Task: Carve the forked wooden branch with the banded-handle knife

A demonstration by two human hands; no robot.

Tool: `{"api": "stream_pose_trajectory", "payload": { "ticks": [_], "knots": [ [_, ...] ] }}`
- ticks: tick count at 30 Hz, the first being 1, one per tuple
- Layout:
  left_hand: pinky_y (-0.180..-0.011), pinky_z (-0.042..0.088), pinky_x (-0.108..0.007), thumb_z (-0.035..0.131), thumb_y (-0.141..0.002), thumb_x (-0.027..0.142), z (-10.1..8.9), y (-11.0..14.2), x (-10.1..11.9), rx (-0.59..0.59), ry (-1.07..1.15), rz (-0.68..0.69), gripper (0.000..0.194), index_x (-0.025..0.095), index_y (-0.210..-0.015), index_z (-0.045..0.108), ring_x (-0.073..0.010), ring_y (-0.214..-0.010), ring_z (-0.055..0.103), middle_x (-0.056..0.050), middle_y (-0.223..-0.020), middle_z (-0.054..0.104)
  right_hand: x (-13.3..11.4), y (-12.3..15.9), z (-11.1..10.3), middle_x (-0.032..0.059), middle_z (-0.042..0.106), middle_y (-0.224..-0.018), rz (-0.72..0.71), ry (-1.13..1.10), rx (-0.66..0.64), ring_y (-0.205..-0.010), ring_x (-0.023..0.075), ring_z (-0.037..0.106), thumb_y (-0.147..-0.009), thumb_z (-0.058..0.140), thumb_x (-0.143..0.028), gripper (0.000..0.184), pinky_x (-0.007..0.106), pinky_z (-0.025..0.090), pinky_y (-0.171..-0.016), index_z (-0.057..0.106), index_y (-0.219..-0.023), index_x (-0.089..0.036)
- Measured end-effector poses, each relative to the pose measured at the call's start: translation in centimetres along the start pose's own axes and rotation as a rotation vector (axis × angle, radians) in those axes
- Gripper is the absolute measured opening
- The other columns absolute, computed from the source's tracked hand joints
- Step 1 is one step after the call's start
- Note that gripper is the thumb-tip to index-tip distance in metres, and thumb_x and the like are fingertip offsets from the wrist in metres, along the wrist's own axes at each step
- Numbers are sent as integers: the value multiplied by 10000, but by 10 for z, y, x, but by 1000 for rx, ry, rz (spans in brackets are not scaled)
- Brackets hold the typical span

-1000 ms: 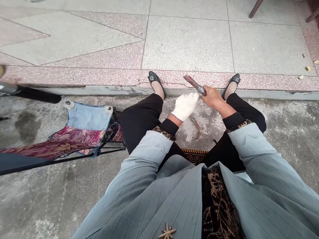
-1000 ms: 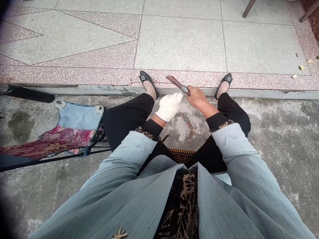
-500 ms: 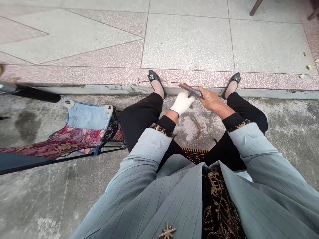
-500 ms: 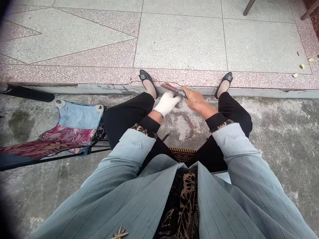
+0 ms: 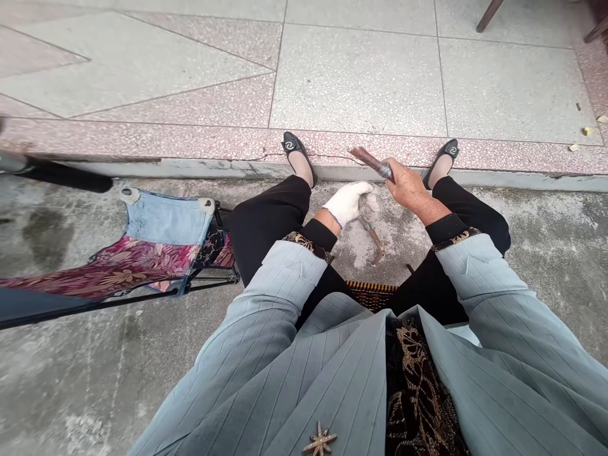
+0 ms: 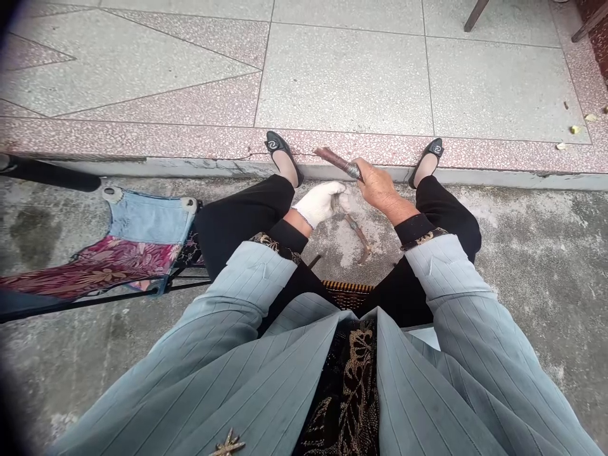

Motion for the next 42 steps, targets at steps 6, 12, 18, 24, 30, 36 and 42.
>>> {"api": "stream_pose_trajectory", "payload": {
  "ticks": [6, 12, 18, 24, 30, 36, 42],
  "knots": [
    [-360, 296, -191, 444, -812, 158, 17, 14, 9, -126, 326, -95, 185, 139, -662, 550, -51, -316, 252, 92, -463, 274, 4, -3, -3, 99, 695, -984, 53, -141, 98, -849, 285, 622, -868, 518, -187, 450, 375, 445, -778, 516, -1318, -180],
    [-345, 165, -168, 498, -920, 215, 16, 22, 15, -217, 222, -31, 207, 119, -805, 642, -47, -333, 132, 121, -450, 196, 10, -5, -9, 61, 653, -883, 2, -295, 112, -759, 237, 577, -841, 514, -253, 429, 344, 425, -740, 526, -1264, -178],
    [-374, 197, -158, 604, -884, 210, 14, 23, 15, -242, 115, 7, 172, 105, -755, 649, -31, -355, 160, 115, -443, 230, 5, -4, -17, 71, 654, -920, -38, -276, 133, -809, 246, 575, -830, 498, -260, 462, 351, 438, -788, 526, -1282, -168],
    [-385, 186, -170, 590, -863, 200, 13, 27, 16, -245, 92, -10, 127, 126, -775, 644, -37, -352, 156, 115, -448, 202, 8, -6, -15, 74, 654, -958, 6, -300, 60, -835, 243, 601, -882, 493, -253, 484, 349, 470, -794, 488, -1359, -174],
    [-457, 440, -242, 573, -814, 225, 16, 30, 21, -161, 38, 56, 127, 124, -823, 650, -95, -412, 466, 30, -530, 514, 8, -10, -12, 61, 640, -926, 12, -385, 60, -820, 237, 595, -881, 508, -262, 481, 352, 484, -787, 501, -1354, -177],
    [-533, 539, -289, 694, -756, 284, 13, 30, 26, -215, -54, 103, 222, 101, -880, 672, -133, -480, 591, -2, -606, 629, 4, -9, -15, 59, 636, -940, -66, -484, 62, -786, 217, 573, -861, 526, -326, 451, 345, 475, -763, 533, -1279, -157],
    [-524, 463, -216, 764, -773, 338, 8, 31, 22, -272, -101, 110, 292, 100, -920, 679, -69, -484, 532, 16, -637, 599, -3, -10, -22, 36, 640, -942, -79, -795, -42, -672, 153, 520, -797, 617, -314, 386, 308, 470, -677, 534, -1153, -189]
  ]
}}
Point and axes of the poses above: each hand's wrist, its own y-axis away from the middle knuckle, its own z-axis out of the palm, x = y × z, the point moved 3 cm from there along -y, towards the middle knuckle
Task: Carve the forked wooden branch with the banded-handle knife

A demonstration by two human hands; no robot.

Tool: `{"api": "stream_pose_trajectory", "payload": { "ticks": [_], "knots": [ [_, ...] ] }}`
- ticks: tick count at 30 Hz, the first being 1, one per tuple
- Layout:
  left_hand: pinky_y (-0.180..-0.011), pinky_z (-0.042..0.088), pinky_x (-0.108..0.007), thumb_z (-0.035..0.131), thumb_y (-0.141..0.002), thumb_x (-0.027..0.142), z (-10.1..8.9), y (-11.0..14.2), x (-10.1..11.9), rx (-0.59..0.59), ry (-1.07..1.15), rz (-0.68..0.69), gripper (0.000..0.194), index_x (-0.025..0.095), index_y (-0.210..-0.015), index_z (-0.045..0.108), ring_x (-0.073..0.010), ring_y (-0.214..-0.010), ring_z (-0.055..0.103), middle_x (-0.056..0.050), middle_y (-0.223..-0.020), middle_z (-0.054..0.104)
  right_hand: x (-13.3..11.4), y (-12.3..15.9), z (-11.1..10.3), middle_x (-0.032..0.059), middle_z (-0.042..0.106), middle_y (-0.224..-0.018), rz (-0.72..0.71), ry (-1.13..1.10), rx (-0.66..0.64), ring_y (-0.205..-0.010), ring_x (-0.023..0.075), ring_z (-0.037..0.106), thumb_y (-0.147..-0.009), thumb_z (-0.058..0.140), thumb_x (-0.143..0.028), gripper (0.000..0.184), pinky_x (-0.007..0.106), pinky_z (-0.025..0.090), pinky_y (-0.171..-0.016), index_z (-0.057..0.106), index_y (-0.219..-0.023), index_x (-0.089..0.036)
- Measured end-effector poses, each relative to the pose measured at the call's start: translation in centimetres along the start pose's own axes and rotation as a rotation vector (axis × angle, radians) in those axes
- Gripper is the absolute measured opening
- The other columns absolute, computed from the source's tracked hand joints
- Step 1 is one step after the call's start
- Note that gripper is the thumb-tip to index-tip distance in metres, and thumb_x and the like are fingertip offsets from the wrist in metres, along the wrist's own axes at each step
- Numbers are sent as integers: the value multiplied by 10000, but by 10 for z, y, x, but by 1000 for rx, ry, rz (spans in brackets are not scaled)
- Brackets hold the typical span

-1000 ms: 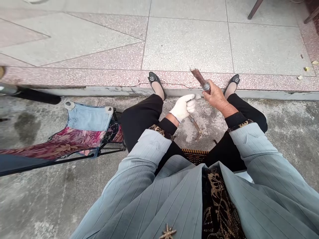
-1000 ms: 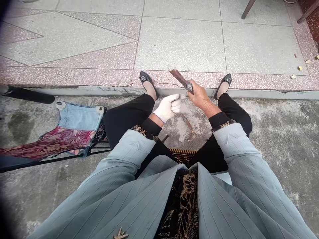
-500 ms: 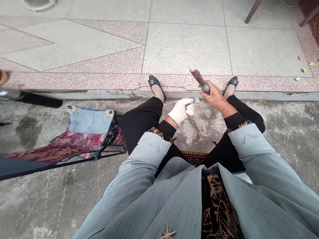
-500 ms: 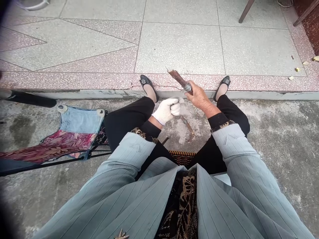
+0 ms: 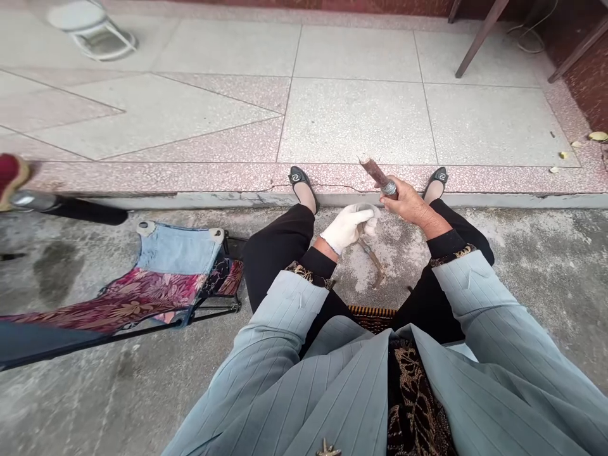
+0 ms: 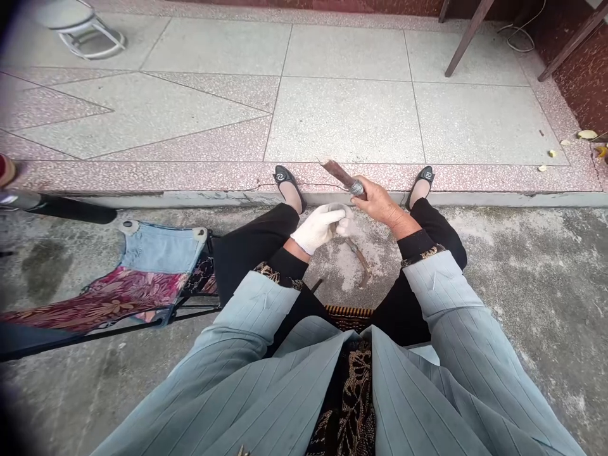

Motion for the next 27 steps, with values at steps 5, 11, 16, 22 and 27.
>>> {"api": "stream_pose_trajectory", "payload": {
  "ticks": [5, 11, 16, 22, 27],
  "knots": [
    [-421, 205, -192, 745, -779, 384, -13, 3, 6, 165, -89, 62, 290, 136, -882, 634, -18, -406, 267, 82, -575, 454, -22, 7, -11, 61, 703, -1080, 71, -505, -125, -511, 59, 398, -739, 787, -362, 465, 235, 343, -497, 526, -1092, -209],
    [-433, 187, -220, 638, -850, 435, -25, 15, 29, 269, -408, 106, 270, 172, -906, 618, -54, -428, 271, 73, -584, 452, -31, 7, -48, -11, 626, -757, 165, -709, -197, -460, 45, 273, -681, 885, -392, 537, 215, 205, -433, 546, -1043, -187],
    [-556, 349, -224, 567, -893, 356, -10, 23, 49, 127, -713, 147, 193, 186, -918, 654, -99, -563, 450, 31, -656, 540, -21, -10, -69, -42, 422, -680, 302, -795, -11, -501, 67, 258, -854, 706, -479, 359, 199, 207, -431, 577, -949, -158],
    [-619, 407, -268, 518, -920, 326, -1, 19, 72, 117, -1142, 124, 226, 221, -951, 716, -160, -647, 577, -18, -813, 699, 12, -35, -63, -4, 495, -758, 321, -507, 190, -570, 102, 414, -935, 588, -341, 180, 214, 343, -513, 537, -954, -170],
    [-676, 429, -285, 574, -922, 338, -10, 12, 67, 112, -1317, 183, 193, 244, -973, 734, -211, -749, 663, -44, -893, 757, 25, -53, -51, 113, 663, -928, 336, 532, 171, -750, 212, 582, -1021, 454, -312, 201, 305, 446, -630, 589, -1094, -183]
  ]
}}
Point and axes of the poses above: each hand's wrist, its own y-axis away from the middle knuckle, its own z-axis out of the palm, x = y × z, the point moved 3 cm from there along -y, towards the middle knuckle
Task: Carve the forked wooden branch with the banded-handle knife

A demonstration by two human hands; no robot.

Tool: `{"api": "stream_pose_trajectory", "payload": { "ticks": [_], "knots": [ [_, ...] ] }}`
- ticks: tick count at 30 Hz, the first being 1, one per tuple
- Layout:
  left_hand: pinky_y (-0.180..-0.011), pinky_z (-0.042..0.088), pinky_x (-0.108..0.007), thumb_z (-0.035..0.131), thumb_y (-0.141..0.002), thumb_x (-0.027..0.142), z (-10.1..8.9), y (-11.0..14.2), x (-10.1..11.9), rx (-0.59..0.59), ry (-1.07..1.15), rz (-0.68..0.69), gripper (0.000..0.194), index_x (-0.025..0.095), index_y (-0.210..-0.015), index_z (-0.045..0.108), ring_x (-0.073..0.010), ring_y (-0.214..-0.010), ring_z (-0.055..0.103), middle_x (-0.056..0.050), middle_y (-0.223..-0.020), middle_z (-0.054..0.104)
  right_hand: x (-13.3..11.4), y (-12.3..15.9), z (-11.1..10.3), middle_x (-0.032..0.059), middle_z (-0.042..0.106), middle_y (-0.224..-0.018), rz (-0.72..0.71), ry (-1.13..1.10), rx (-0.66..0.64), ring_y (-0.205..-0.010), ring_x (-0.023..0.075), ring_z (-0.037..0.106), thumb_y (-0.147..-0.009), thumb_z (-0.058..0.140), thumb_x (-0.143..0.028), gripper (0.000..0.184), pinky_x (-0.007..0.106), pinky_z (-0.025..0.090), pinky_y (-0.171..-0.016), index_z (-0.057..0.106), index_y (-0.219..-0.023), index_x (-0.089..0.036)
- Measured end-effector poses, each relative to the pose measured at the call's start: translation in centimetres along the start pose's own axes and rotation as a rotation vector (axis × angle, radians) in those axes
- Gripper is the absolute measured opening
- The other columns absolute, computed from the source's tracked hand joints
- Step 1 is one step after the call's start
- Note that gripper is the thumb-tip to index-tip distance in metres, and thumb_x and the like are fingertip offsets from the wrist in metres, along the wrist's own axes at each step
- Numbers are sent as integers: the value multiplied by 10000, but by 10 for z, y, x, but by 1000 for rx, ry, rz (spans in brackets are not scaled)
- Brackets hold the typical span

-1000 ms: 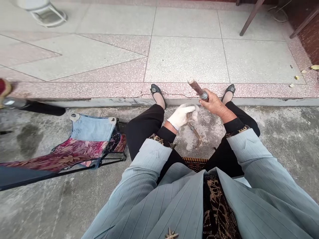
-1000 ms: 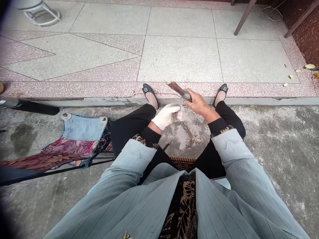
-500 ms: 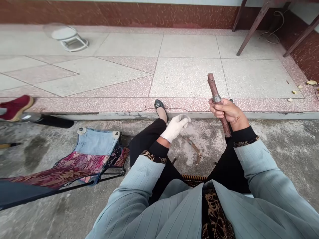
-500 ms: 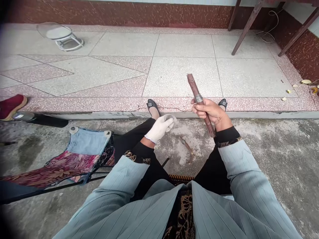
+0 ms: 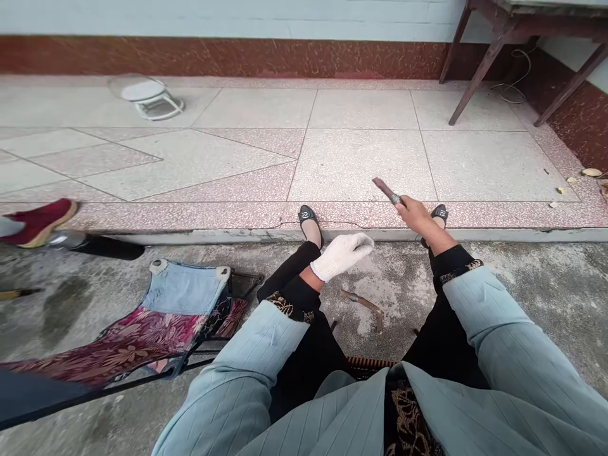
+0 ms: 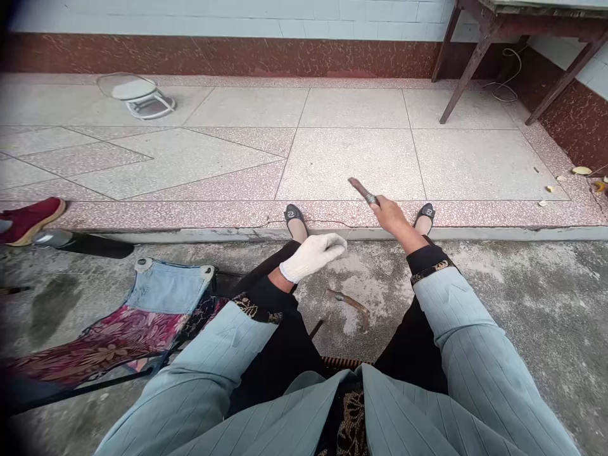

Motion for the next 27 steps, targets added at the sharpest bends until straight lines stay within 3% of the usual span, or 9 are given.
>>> {"api": "stream_pose_trajectory", "payload": {
  "ticks": [3, 5, 9, 12, 16, 18, 21, 24, 27],
  "knots": [
    [-655, 373, -292, 571, -948, 359, 8, -1, -3, 25, -201, 119, 200, 247, -967, 736, -217, -717, 639, -67, -838, 737, 3, -5, 14, 167, 685, -894, -50, 306, -146, -789, 260, 626, -986, 526, -276, 180, 387, 484, -715, 654, -1043, -164],
    [-618, 297, -298, 555, -968, 371, 12, -3, 0, 24, -339, 203, 223, 238, -949, 734, -210, -647, 585, -79, -751, 691, 10, -5, 28, 116, 630, -686, -68, 339, -291, -692, 251, 618, -872, 689, -243, 108, 409, 491, -705, 664, -792, -175],
    [-608, 219, -304, 516, -995, 360, 8, -13, 7, 23, -491, 231, 254, 229, -918, 719, -203, -619, 539, -90, -715, 645, 21, 10, 56, -9, 434, -398, -150, 336, -676, -452, 167, 476, -630, 894, -235, 361, 367, 451, -554, 564, -484, -214],
    [-611, 222, -301, 507, -1005, 394, -2, -25, 2, 80, -542, 175, 272, 242, -1004, 733, -220, -653, 568, -92, -729, 651, 11, 32, 60, -3, 512, -411, -251, 200, -950, -422, 144, 449, -598, 931, -288, 273, 317, 394, -476, 676, -544, -204],
    [-623, 270, -295, 538, -996, 393, -10, -40, -13, 91, -542, 133, 267, 265, -1101, 747, -239, -756, 644, -98, -875, 728, -16, 57, 33, 9, 666, -619, -398, -52, -1137, -549, 147, 546, -764, 817, -430, 286, 270, 414, -526, 811, -862, -161],
    [-641, 314, -292, 518, -1006, 385, -10, -45, -21, 95, -516, 100, 282, 274, -1128, 747, -242, -827, 675, -91, -968, 755, -25, 64, 13, 3, 706, -758, -458, -177, -1124, -662, 140, 582, -815, 766, -435, 339, 246, 429, -610, 812, -1005, -157],
    [-697, 396, -286, 498, -1013, 357, -7, -49, -30, 71, -442, 3, 310, 268, -1195, 733, -241, -904, 698, -76, -1057, 765, -26, 63, -12, 3, 696, -833, -455, -465, -872, -703, 124, 568, -849, 748, -455, 406, 230, 410, -639, 783, -1104, -142],
    [-761, 455, -294, 515, -998, 339, 3, -46, -29, -11, -389, -17, 312, 226, -1187, 736, -241, -903, 702, -68, -998, 766, -19, 61, -18, 10, 656, -783, -342, -703, -640, -610, 93, 501, -850, 752, -488, 384, 215, 354, -555, 753, -965, -121],
    [-822, 477, -289, 470, -1015, 348, 16, -38, -18, -119, -290, 99, 323, 207, -1144, 730, -212, -911, 697, -40, -995, 763, -11, 54, -12, -1, 590, -699, -178, -875, -422, -551, 77, 447, -820, 767, -519, 394, 209, 320, -509, 681, -819, -134]
  ]
}}
Point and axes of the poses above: each hand's wrist, its own y-axis away from the middle knuckle, its own z-axis out of the palm, x = y × z, the point moved 3 cm from there along -y, towards the middle knuckle
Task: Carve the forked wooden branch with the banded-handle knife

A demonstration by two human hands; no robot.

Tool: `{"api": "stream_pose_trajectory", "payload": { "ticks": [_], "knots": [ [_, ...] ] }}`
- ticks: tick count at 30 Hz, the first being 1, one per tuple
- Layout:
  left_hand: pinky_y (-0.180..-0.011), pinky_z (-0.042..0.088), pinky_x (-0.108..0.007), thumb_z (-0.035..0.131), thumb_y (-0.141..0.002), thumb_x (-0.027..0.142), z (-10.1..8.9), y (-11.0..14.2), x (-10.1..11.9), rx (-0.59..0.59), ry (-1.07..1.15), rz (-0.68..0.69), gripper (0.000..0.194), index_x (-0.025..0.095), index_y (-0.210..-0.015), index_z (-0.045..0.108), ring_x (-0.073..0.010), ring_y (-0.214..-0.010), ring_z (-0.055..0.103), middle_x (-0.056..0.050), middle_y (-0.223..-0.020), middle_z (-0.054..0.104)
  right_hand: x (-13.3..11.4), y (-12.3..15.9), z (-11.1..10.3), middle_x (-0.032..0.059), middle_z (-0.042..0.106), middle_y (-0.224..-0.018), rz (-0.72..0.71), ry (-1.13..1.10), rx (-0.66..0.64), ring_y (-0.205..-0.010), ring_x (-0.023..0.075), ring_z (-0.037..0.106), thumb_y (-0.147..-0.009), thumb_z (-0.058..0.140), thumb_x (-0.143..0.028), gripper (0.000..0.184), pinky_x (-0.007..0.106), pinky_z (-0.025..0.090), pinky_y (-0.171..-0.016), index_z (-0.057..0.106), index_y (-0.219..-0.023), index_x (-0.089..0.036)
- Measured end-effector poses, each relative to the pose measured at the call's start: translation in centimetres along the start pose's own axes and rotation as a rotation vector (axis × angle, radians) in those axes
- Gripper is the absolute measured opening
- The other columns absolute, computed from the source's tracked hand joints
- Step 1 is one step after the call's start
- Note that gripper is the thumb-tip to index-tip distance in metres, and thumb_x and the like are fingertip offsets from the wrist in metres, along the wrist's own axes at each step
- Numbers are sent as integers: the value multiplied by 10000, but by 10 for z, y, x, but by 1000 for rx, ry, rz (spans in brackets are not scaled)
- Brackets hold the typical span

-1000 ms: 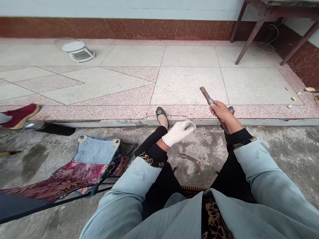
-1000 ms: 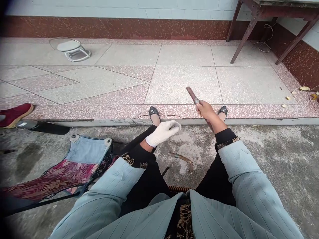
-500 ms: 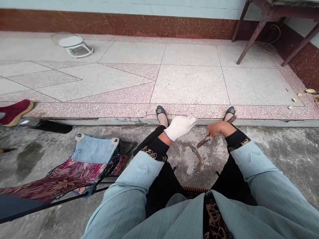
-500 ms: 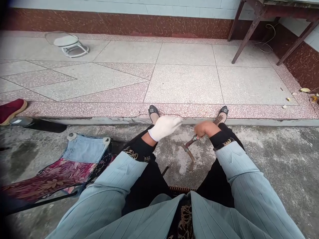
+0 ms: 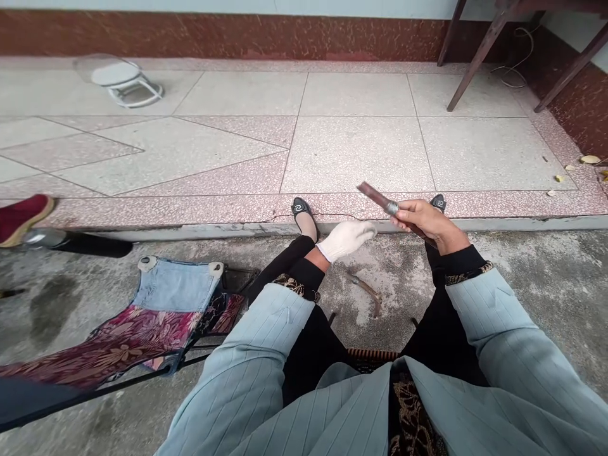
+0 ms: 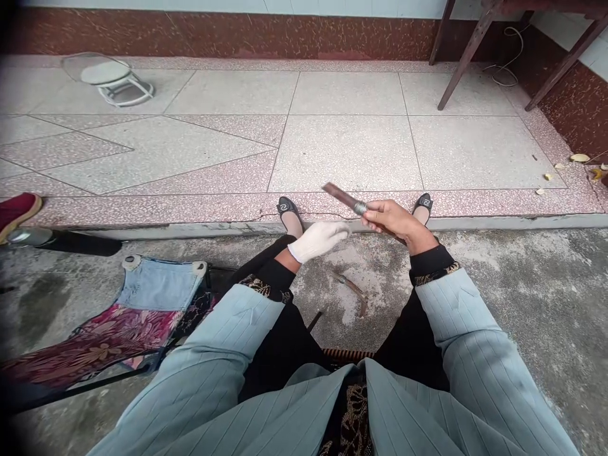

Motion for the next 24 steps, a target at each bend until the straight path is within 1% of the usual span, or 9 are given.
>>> {"api": "stream_pose_trajectory", "payload": {
  "ticks": [3, 6, 9, 11, 13, 15, 19, 21, 24],
  "knots": [
    [-830, 479, -266, 442, -1024, 359, 4, 6, 14, -19, 144, 64, 332, 193, -1125, 711, -175, -891, 693, -21, -1013, 758, 8, -8, -6, -4, 548, -651, 54, 27, 212, -537, 90, 438, -816, 741, -501, 370, 216, 334, -501, 628, -764, -152],
    [-802, 475, -270, 454, -1015, 353, 5, 11, 22, -32, 124, 56, 325, 182, -1125, 708, -185, -887, 700, -30, -990, 762, 11, -14, -9, 29, 617, -716, 202, 438, 315, -602, 132, 517, -915, 624, -384, 245, 244, 392, -563, 676, -865, -149],
    [-778, 464, -285, 446, -1024, 351, 8, 14, 28, -68, -47, 82, 337, 184, -1155, 708, -219, -919, 712, -58, -994, 770, 14, -19, 4, 121, 716, -994, 374, 1012, 169, -853, 216, 637, -993, 544, -290, 261, 293, 434, -710, 734, -1089, -138],
    [-726, 448, -289, 427, -1036, 367, 12, 16, 31, -107, -191, 113, 355, 190, -1153, 712, -235, -897, 718, -77, -979, 768, 20, -20, 19, 183, 718, -1040, 456, 1159, -7, -933, 265, 652, -975, 600, -248, 231, 322, 431, -758, 759, -1047, -96],
    [-691, 429, -288, 415, -1043, 371, 14, 19, 33, -147, -286, 154, 361, 196, -1126, 720, -244, -894, 720, -88, -986, 765, 27, -19, 36, 176, 718, -866, 521, 1119, -196, -832, 256, 655, -891, 712, -171, 120, 321, 426, -721, 765, -850, -71],
    [-698, 429, -285, 431, -1038, 357, 14, 20, 33, -183, -289, 187, 343, 201, -1123, 724, -248, -926, 719, -88, -1019, 766, 30, -13, 49, 107, 678, -677, 568, 1027, -411, -677, 198, 619, -839, 752, -109, 123, 296, 416, -654, 740, -720, -84],
    [-806, 464, -279, 463, -1014, 317, 9, 19, 24, -187, -13, 187, 305, 189, -1126, 716, -223, -975, 700, -69, -1076, 764, 19, 3, 46, 32, 703, -711, 500, 741, -719, -630, 133, 598, -911, 695, -211, 140, 242, 433, -621, 765, -828, -122],
    [-851, 474, -276, 470, -1002, 323, 6, 15, 18, -133, 213, 158, 299, 165, -1103, 703, -202, -967, 687, -66, -1070, 755, 6, 9, 33, 29, 716, -792, 272, 481, -725, -643, 115, 583, -911, 688, -333, 225, 226, 427, -610, 763, -898, -121],
    [-767, 473, -259, 508, -977, 376, 3, 11, 10, -55, 451, 52, 308, 134, -1061, 679, -170, -837, 647, -51, -937, 714, -3, 12, 2, 18, 681, -772, 152, 272, -379, -621, 97, 561, -853, 731, -445, 325, 203, 413, -566, 726, -896, -123]
  ]
}}
Point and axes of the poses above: each hand's wrist, its own y-axis away from the middle knuckle, its own z-axis out of the palm, x = y × z, the point moved 3 cm from there along -y, towards the middle knuckle
